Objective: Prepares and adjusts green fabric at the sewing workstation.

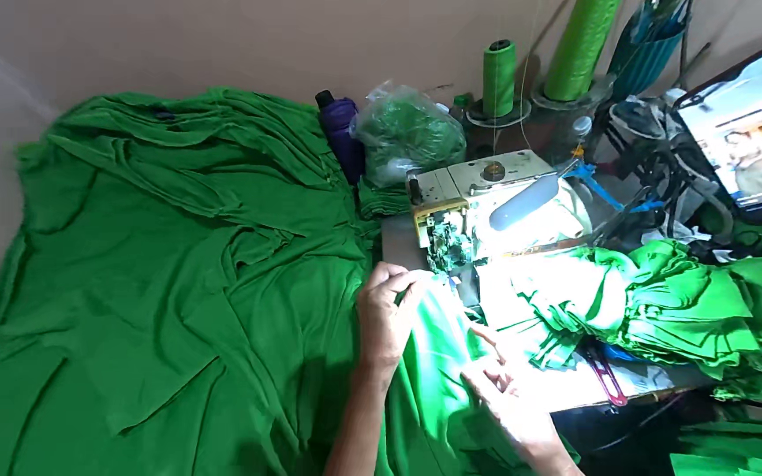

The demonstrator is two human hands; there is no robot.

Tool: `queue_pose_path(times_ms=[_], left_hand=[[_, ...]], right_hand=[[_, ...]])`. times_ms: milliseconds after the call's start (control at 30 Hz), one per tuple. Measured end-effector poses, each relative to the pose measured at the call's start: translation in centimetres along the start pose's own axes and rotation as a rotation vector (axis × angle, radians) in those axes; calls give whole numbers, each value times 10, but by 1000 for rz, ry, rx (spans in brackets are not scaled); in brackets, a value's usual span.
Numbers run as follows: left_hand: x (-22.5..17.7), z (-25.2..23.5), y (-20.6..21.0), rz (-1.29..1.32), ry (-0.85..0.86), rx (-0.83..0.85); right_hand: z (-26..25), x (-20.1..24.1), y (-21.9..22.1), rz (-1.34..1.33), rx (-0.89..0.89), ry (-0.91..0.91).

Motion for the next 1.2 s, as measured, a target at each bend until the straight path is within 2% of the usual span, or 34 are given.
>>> queue_pose_path(times_ms=[100,167,367,533,633,733,867,933,1033,1100,1200], left_hand=[[16,-1,22,-84,-76,34],[18,0,27,-166,-78,14],[32,10,23,-308,-183,-43],[17,33,18,-452,-178,-120],[17,26,22,-501,-191,-114],[23,9,33,-518,-283,-20],[32,-11,42,-540,-390,183],[46,-23,46,-504,-392,303],[58,-32,42,-438,-358,377],[48,-19,21,-402,-295,316],[6,58,-47,-231,-89,-43]], right_hand=[[-3,-17,-6,115,4,105],[-3,-20,-10,170,-4,101],[4,-6,-18,300,-56,-147],[25,8,-29,430,-32,-122],[14,12,-36,431,-78,-210],[-7,12,-37,419,-137,-263],[-21,-4,-26,398,-44,-194],[-24,-7,-14,344,31,-160],[-32,6,-8,302,52,-95],[-37,10,-13,312,82,-9],[-26,6,-16,245,253,37]])
Point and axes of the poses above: each hand's wrist, its own z-axis away from the middle knuckle, its own y-axis out of the palm, x = y × z, the point moved 10 cm from there along -z, towards the middle knuckle, and after that the axes turned 11 degrees about -y, right-handed, at the moved point
